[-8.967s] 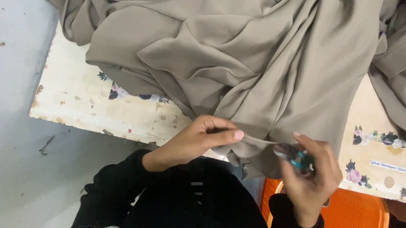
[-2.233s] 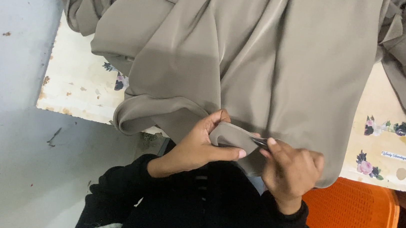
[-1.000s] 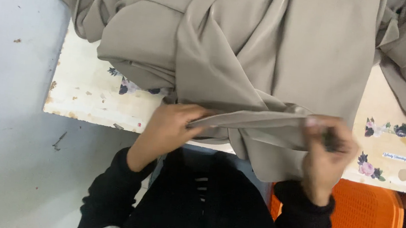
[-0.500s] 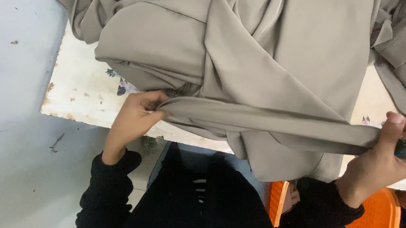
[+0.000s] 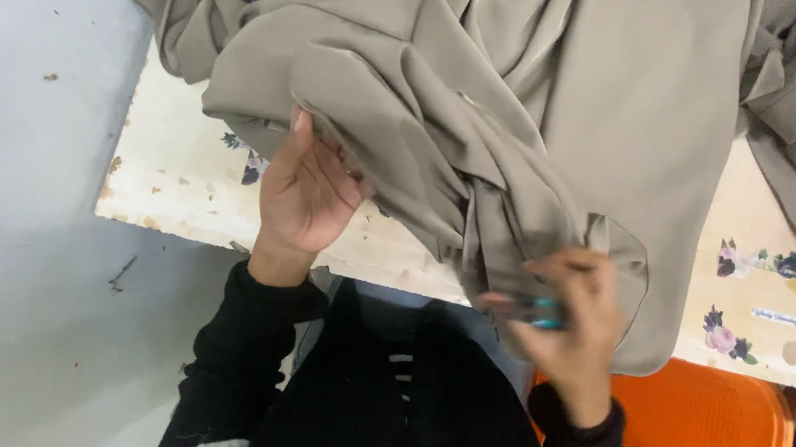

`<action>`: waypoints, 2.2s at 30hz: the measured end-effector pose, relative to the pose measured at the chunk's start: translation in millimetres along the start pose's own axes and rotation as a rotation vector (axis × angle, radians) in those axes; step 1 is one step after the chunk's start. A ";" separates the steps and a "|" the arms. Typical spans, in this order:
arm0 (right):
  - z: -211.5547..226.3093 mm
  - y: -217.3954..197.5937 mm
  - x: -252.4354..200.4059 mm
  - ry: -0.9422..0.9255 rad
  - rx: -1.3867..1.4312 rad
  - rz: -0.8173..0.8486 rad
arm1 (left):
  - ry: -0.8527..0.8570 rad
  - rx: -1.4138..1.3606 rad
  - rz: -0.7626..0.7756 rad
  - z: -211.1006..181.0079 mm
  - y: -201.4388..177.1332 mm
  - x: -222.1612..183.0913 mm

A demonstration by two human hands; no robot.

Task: Trimming loose threads from grey fabric garments using thread snips at a workbench.

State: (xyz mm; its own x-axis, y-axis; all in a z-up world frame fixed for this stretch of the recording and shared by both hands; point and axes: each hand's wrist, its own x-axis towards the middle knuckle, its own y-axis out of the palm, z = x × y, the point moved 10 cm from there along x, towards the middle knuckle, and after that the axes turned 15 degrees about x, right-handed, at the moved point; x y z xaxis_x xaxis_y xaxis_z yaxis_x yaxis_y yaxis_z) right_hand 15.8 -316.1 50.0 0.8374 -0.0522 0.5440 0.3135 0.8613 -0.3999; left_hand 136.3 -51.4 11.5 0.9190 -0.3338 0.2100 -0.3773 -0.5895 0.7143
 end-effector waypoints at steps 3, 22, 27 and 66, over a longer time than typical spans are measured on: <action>-19.5 30.6 -16.9 0.117 -0.228 0.193 | 0.071 0.097 -0.068 -8.8 -10.1 6.0; -44.1 -74.6 -7.7 0.067 -0.137 -0.061 | 0.329 0.240 -0.432 -102.1 -112.9 -0.4; -55.1 20.8 -8.6 0.344 -0.119 0.366 | 0.343 0.391 -0.450 -118.6 -107.5 11.3; -173.1 -14.2 84.6 0.440 -0.033 -0.065 | -0.444 1.940 0.753 43.0 85.2 -62.7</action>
State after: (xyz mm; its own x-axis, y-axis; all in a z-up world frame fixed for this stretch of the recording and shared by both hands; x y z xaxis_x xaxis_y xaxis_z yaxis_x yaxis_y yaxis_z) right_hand 159.7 -420.3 -25.9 0.9242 -0.3218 0.2059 0.3797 0.8329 -0.4026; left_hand 41.6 -112.3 30.5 0.6012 -0.7466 -0.2848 -0.4448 -0.0165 -0.8955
